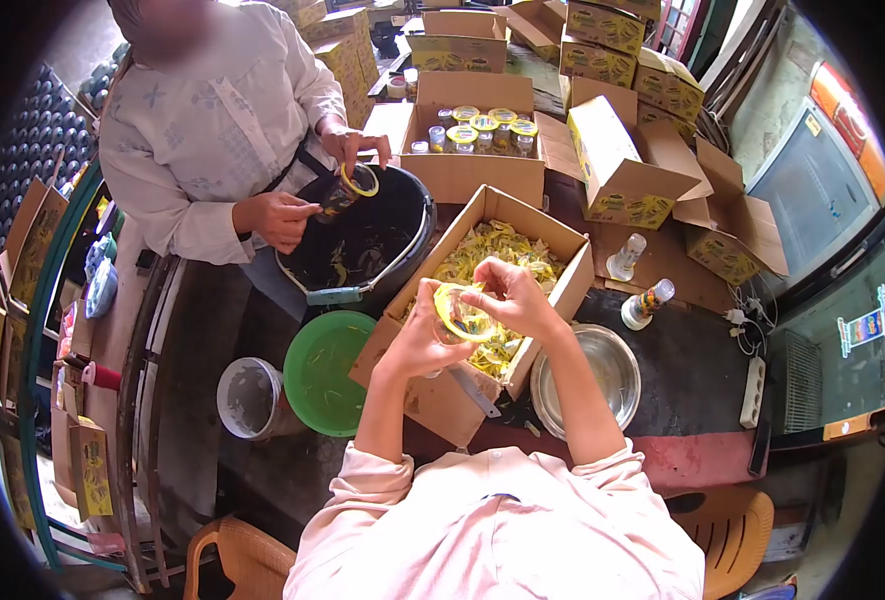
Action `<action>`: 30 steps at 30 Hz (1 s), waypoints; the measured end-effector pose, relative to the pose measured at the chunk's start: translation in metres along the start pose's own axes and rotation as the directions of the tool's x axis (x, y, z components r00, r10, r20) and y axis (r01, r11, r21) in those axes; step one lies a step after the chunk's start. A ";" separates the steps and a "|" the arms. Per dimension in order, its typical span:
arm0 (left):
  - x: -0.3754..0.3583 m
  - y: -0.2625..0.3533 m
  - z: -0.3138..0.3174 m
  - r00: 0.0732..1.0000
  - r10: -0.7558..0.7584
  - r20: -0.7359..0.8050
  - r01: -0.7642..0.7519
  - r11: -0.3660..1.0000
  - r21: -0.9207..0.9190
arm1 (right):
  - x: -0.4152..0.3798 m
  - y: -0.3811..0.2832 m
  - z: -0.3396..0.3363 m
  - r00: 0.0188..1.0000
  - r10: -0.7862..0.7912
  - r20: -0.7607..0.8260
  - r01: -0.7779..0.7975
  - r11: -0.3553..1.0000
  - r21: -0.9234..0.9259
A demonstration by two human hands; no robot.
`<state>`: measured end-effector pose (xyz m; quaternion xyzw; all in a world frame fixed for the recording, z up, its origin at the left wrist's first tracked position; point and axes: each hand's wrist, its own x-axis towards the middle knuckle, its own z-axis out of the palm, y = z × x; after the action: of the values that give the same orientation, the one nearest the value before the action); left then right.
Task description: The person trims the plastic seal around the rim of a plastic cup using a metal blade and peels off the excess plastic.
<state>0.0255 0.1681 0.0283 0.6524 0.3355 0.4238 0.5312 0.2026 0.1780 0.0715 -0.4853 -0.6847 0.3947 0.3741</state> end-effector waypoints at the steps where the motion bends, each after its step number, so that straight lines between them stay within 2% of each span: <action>1: 0.001 0.003 -0.003 1.000 0.028 0.012 -0.029 0.995 0.093 | -0.001 0.001 -0.001 1.000 0.020 0.019 -0.020 1.000 -0.012; 3: 0.004 0.013 -0.009 0.996 0.076 0.045 -0.086 0.958 0.274 | -0.001 0.006 0.001 0.999 0.027 -0.047 -0.028 0.999 -0.015; 5: 0.003 0.000 0.002 0.962 0.229 -0.146 -0.142 0.884 0.445 | -0.003 0.009 0.004 0.988 0.069 -0.140 -0.073 0.997 -0.023; 6: 0.003 -0.003 0.009 0.922 0.312 -0.228 -0.152 0.835 0.529 | -0.003 0.010 0.010 0.980 0.032 -0.198 -0.040 0.998 -0.039; 9: 0.002 0.001 0.028 0.880 0.302 -0.366 -0.057 0.833 0.550 | -0.011 0.001 0.020 0.967 0.037 -0.250 -0.047 0.998 -0.035; 10: 0.002 0.006 0.031 0.845 0.305 -0.439 -0.048 0.862 0.505 | -0.013 -0.003 0.022 0.972 0.072 -0.222 -0.067 0.997 0.030; 14: 0.007 0.009 0.021 0.852 0.332 -0.404 -0.121 0.877 0.464 | -0.015 0.010 0.018 0.994 0.088 -0.064 -0.070 0.968 0.243; 17: 0.005 0.019 0.014 0.894 0.275 -0.354 -0.123 0.910 0.396 | -0.016 0.010 0.008 0.992 0.104 0.071 -0.123 0.918 0.377; 18: 0.005 0.018 0.011 0.901 0.279 -0.333 -0.138 0.911 0.390 | -0.016 0.007 0.010 0.996 0.080 0.027 -0.084 0.919 0.386; 23: 0.009 0.023 -0.003 0.940 0.289 -0.184 -0.234 0.934 0.270 | -0.021 -0.002 0.005 0.986 0.062 0.152 -0.130 0.863 0.488; 29: 0.009 0.002 -0.020 0.978 0.206 0.030 -0.208 0.960 0.190 | -0.026 -0.005 0.002 0.964 0.010 0.265 -0.155 0.833 0.531; 30: 0.009 -0.001 -0.021 0.983 0.179 0.037 -0.182 0.976 0.119 | -0.026 -0.006 0.002 0.963 0.004 0.270 -0.156 0.825 0.543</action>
<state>0.0105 0.1848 0.0308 0.7169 0.2930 0.4404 0.4542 0.2049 0.1513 0.0730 -0.3276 -0.5604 0.6527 0.3905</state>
